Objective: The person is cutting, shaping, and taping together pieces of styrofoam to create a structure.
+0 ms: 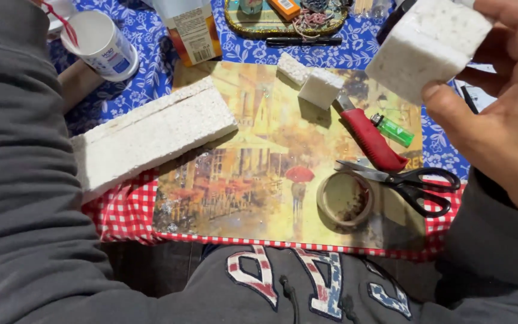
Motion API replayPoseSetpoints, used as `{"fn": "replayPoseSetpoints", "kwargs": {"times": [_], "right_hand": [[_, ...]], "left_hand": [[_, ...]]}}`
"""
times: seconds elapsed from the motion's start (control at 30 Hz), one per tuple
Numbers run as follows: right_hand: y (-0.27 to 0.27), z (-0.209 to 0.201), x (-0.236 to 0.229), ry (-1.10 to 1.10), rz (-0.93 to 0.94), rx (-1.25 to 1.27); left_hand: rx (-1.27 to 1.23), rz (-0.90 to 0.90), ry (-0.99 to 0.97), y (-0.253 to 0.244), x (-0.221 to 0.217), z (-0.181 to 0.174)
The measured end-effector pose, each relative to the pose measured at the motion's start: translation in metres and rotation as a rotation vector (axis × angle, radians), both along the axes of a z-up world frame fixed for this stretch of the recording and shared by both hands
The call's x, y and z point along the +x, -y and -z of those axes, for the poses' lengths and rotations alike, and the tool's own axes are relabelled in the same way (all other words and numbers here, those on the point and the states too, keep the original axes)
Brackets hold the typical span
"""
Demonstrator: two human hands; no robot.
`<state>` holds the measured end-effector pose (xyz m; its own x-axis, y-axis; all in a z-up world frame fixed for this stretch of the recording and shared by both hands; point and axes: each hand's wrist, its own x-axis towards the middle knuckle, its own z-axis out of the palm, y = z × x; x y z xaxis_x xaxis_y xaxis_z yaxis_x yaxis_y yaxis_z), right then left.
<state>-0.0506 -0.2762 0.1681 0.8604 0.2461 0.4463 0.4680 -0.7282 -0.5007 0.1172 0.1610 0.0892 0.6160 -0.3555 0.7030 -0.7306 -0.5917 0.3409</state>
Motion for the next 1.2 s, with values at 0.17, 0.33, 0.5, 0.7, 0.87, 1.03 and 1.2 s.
{"fn": "replayPoseSetpoints", "kwargs": {"times": [0.17,0.33,0.5,0.7,0.87,1.03,1.2], "right_hand": [[0.002,0.004,0.011,-0.06,0.077,-0.018],[-0.002,0.002,0.018,-0.1,0.085,-0.151],[-0.002,0.001,0.016,-0.133,0.08,-0.153],[-0.01,0.002,0.015,-0.135,-0.032,-0.108],[-0.01,0.01,0.019,-0.295,-0.17,-0.034],[-0.013,0.016,0.019,-0.31,-0.289,0.033],[-0.018,0.016,0.013,-0.362,-0.34,0.156]], "left_hand": [[0.122,-0.071,-0.023,0.008,0.009,0.0],[0.222,-0.128,-0.043,0.012,0.01,0.0],[0.324,-0.189,-0.046,0.013,0.008,-0.007],[0.439,-0.108,-0.179,0.027,-0.026,-0.001],[0.745,-0.063,-0.019,0.034,-0.058,0.042],[0.634,0.048,-0.347,0.042,-0.052,0.054],[0.606,0.145,-0.316,0.102,-0.08,0.046]]}}
